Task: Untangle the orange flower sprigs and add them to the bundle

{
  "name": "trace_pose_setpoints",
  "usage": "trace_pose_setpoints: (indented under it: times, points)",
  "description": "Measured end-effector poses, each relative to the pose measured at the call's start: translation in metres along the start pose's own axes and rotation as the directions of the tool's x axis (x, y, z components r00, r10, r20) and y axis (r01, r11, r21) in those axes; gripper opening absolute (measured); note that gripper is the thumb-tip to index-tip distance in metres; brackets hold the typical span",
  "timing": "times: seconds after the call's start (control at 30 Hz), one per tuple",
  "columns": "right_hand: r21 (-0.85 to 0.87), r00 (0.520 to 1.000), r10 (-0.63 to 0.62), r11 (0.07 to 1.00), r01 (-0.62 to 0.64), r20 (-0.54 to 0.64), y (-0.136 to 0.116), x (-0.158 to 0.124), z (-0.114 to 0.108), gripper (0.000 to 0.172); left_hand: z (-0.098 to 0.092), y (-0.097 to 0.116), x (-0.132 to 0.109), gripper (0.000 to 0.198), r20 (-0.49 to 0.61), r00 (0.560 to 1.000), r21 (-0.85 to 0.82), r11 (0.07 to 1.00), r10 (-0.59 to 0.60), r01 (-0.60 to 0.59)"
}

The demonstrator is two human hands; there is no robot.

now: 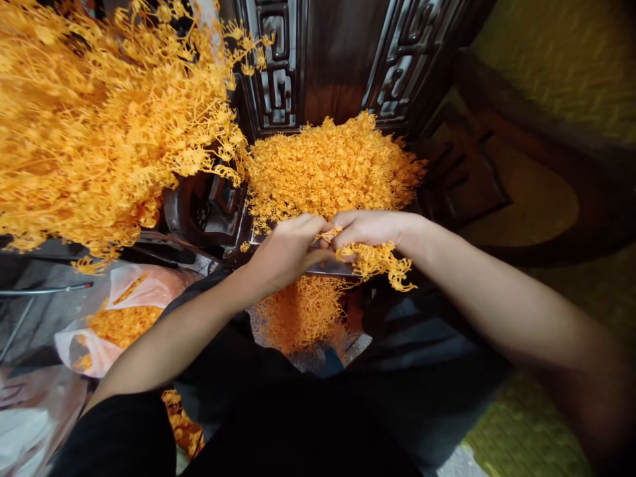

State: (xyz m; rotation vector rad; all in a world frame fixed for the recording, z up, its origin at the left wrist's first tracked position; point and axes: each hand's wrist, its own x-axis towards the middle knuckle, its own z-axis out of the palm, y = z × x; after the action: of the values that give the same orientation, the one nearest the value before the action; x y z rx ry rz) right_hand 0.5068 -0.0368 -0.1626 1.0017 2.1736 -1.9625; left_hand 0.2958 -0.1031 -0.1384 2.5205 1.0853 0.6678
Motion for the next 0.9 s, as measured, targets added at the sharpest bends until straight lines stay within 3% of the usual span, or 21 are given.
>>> trace_pose_setpoints:
  times: [0.17,0.3,0.37,0.47,0.53,0.6,0.67,0.7,0.77,0.9]
  points:
    - [-0.31,0.989,0.136,0.94,-0.145,-0.051,-0.01,0.001,0.007,0.014,-0.002,0.006,0.003,0.013,0.249,0.968,0.266,0.962,-0.012,-0.056]
    - [-0.512,0.98,0.178,0.836,-0.195,-0.084,-0.019,0.002,0.01,0.015,-0.002,0.002,0.008,0.018,0.353,0.935,0.281,0.958,-0.038,-0.067]
    - [-0.588,0.985,0.135,0.79,-0.171,-0.105,-0.02,0.001,0.012,0.015,0.0,-0.004,0.01,0.021,0.377,0.926,0.188,0.982,-0.04,-0.034]
    - [-0.73,0.979,-0.017,0.668,-0.141,-0.205,-0.019,-0.002,0.019,0.02,0.004,-0.016,0.012,0.03,0.378,0.925,-0.116,0.988,-0.048,0.098]
    - [-0.825,0.937,-0.153,0.533,-0.189,-0.313,-0.018,-0.003,0.024,0.027,0.007,-0.024,0.011,0.04,0.408,0.902,-0.334,0.897,-0.138,0.289]
    - [-0.884,0.892,-0.273,0.405,-0.235,-0.362,-0.017,-0.002,0.027,0.032,0.011,-0.031,0.009,0.046,0.478,0.843,-0.465,0.742,-0.249,0.483]
    - [-0.919,0.879,-0.333,0.317,-0.236,-0.341,-0.014,0.0,0.028,0.042,0.014,-0.033,0.008,0.046,0.524,0.795,-0.503,0.642,-0.306,0.579]
    - [-0.931,0.881,-0.349,0.288,-0.225,-0.32,-0.012,0.002,0.028,0.052,0.015,-0.033,0.007,0.044,0.529,0.785,-0.494,0.636,-0.321,0.593]
    - [-0.946,0.886,-0.364,0.253,-0.204,-0.288,-0.009,0.004,0.026,0.072,0.016,-0.031,0.008,0.039,0.499,0.796,-0.425,0.704,-0.342,0.569]
    - [-0.963,0.883,-0.405,0.22,-0.157,-0.237,-0.007,0.004,0.025,0.092,0.015,-0.022,0.009,0.03,0.288,0.901,-0.184,0.905,-0.324,0.384]
